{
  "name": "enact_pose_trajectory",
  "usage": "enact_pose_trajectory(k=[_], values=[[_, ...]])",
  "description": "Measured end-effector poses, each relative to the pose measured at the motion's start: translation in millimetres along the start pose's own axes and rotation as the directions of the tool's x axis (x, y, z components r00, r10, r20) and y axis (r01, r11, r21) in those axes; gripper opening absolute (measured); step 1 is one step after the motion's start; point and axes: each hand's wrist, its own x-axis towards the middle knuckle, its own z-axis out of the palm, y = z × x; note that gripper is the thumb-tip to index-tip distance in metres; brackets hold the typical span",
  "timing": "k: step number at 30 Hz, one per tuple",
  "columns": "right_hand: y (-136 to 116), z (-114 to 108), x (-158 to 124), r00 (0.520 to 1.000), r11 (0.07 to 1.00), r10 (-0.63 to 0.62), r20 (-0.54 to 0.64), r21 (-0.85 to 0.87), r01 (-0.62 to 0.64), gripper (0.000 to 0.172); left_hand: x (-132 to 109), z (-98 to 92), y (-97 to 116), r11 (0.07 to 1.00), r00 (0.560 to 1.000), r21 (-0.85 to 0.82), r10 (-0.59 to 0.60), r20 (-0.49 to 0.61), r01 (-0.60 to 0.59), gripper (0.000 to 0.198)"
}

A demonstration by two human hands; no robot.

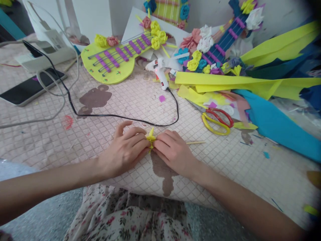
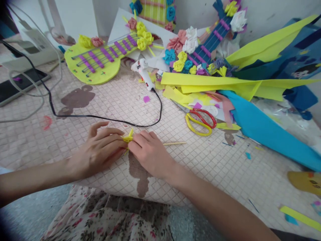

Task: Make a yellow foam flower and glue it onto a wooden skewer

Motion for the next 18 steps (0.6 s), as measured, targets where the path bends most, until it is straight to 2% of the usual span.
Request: enact_pose_trajectory(k=[10, 18], values=[[1.0, 3.3, -2.6, 1.000, 0.999, -0.012, 0.004, -0.037, 0.012, 0.019, 0.5, -1.3, 0.2, 0.999, 1.000, 0.026, 0.019, -0.016, -0.018, 0.011], [0.3, 1.3, -2.3, 1.000, 1.000, 0.023, -0.005, 0.005, -0.023, 0.021, -0.2, 0.2, 0.6, 0.998, 1.000, 0.065, 0.026, -0.015, -0.024, 0.010]])
